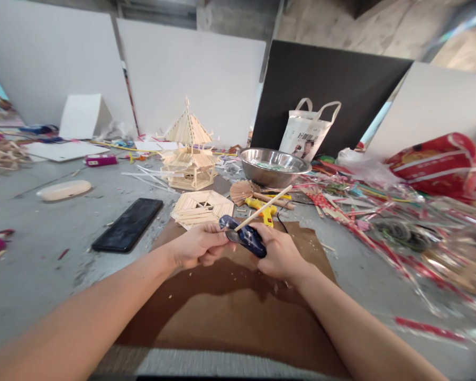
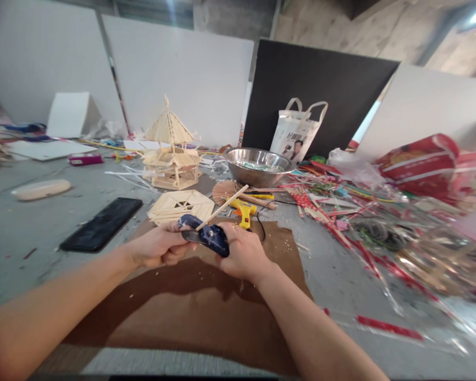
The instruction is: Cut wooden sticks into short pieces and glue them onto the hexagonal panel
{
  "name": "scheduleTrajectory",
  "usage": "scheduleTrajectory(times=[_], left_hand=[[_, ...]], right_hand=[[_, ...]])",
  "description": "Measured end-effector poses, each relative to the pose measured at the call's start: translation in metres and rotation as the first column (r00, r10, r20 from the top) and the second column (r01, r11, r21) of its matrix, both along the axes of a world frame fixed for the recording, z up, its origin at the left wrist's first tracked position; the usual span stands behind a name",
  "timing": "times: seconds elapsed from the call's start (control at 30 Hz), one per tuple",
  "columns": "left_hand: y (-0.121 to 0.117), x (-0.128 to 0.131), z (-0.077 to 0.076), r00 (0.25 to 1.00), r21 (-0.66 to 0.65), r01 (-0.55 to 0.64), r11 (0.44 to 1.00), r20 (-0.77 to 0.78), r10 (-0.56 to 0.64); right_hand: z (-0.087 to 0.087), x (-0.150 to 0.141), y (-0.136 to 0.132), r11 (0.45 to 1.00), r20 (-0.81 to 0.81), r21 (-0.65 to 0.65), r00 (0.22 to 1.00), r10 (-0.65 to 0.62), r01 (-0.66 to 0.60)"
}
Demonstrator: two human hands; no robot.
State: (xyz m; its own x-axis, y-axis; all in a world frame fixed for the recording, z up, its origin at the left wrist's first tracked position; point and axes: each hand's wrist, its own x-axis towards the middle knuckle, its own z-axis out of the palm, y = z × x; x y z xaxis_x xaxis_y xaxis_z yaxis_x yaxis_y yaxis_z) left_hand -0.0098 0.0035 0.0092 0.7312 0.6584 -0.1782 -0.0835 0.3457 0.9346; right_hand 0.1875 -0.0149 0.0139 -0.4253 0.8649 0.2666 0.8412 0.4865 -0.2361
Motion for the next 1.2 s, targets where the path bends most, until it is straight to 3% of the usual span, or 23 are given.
scheduleTrajectory(times=[0.13, 0.3, 0.43, 0.6, 0.7, 0.8, 0.87, 0.97, 1.1, 1.2], left_hand=[[0.003, -0.003, -0.003, 0.995, -0.099, 0.101, 0.990, 0.004, -0.101], [0.004, -0.006, -0.002, 0.991, -0.079, 0.133, 0.988, 0.037, -0.131], [0.001, -0.005, 0.004, 0.998, -0.004, 0.069, 0.998, 0.014, -0.069], [0.000, -0.001, 0.004, 0.994, 0.175, -0.089, 0.981, -0.046, 0.098], [0.000, 0.003, 0.000, 0.975, 0.360, -0.164, 0.918, -0.083, 0.206], [0.000, 0.009, -0.002, 0.926, 0.546, -0.256, 0.798, -0.099, 0.365], [-0.001, 0.011, -0.002, 0.905, 0.598, -0.291, 0.747, -0.081, 0.417], [-0.004, 0.012, -0.001, 0.930, 0.535, -0.265, 0.802, -0.079, 0.360], [-0.010, 0.011, 0.001, 0.975, 0.310, -0.196, 0.930, -0.036, 0.217], [-0.013, 0.011, 0.001, 0.992, 0.148, -0.123, 0.981, 0.028, 0.120]], right_hand=[[0.001, 0.000, -0.001, 1.000, 0.021, 0.008, 0.999, 0.028, -0.028], [0.006, -0.003, -0.006, 0.998, 0.017, -0.038, 0.999, 0.050, -0.050], [0.010, -0.005, -0.008, 0.998, 0.060, -0.057, 0.998, 0.000, 0.004], [0.011, -0.007, -0.008, 0.997, 0.105, -0.047, 0.993, -0.053, 0.058], [0.009, -0.007, -0.007, 0.995, 0.119, -0.052, 0.990, -0.080, 0.087], [0.008, -0.008, -0.004, 0.988, 0.133, -0.077, 0.983, -0.124, 0.135], [0.008, -0.008, -0.002, 0.986, 0.110, -0.091, 0.986, -0.126, 0.137], [0.007, -0.005, 0.000, 0.995, 0.016, -0.081, 0.999, -0.050, 0.051], [0.006, 0.002, 0.002, 0.995, -0.053, -0.074, 0.996, 0.068, -0.071], [0.006, 0.006, 0.003, 0.987, -0.087, -0.033, 0.984, 0.155, -0.158]])
